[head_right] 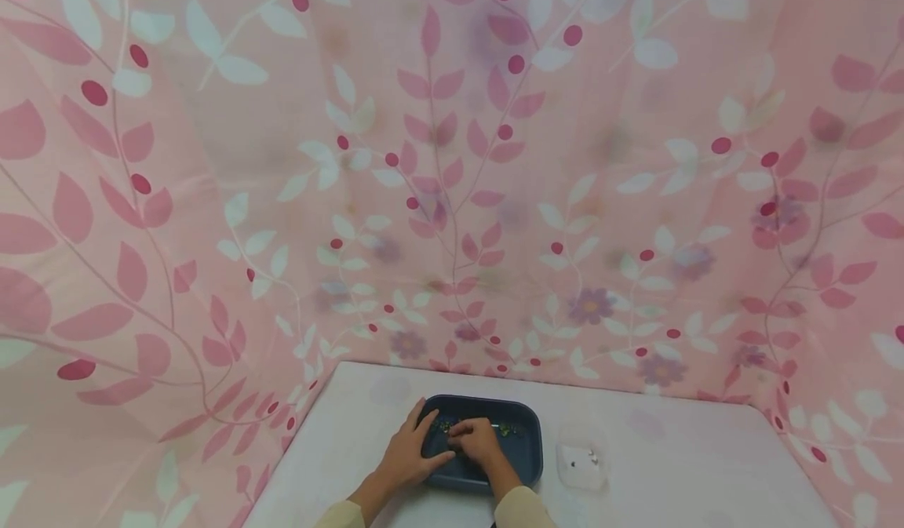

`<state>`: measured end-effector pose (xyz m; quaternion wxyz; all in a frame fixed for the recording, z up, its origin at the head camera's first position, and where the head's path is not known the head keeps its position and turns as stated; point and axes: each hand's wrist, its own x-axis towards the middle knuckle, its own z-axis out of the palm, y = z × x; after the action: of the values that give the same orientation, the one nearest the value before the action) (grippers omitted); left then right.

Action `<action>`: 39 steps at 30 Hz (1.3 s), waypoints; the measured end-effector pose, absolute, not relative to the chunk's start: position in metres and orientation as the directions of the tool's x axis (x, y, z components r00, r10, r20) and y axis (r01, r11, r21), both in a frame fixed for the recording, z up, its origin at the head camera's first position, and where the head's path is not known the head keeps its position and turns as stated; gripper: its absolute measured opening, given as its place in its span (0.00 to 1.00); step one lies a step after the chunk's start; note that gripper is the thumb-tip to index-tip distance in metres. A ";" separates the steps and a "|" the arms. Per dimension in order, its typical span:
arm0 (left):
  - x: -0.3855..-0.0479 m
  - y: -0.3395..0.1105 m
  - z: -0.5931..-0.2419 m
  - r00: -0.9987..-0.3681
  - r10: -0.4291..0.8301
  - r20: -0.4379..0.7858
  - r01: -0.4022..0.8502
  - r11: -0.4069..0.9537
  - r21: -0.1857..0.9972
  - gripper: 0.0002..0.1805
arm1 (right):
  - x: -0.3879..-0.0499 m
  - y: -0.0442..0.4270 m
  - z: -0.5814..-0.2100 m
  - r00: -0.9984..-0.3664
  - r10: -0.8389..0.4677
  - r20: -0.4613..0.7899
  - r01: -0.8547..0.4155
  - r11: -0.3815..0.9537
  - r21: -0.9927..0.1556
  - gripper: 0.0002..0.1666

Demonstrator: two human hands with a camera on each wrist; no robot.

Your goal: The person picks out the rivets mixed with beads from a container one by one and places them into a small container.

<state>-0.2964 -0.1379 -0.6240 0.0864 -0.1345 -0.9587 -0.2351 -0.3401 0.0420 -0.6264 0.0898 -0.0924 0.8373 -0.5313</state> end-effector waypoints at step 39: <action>-0.293 -0.136 -0.615 -0.964 0.201 0.177 0.261 0.848 0.461 0.51 | -0.350 0.044 -0.599 -0.964 -0.265 -0.022 -0.065 0.318 -0.946 0.07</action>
<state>-0.2932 -0.1357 -0.6148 0.0609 -0.1205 -0.9593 -0.2480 -0.3498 0.0440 -0.5986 0.0869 -0.1025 0.8070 -0.5750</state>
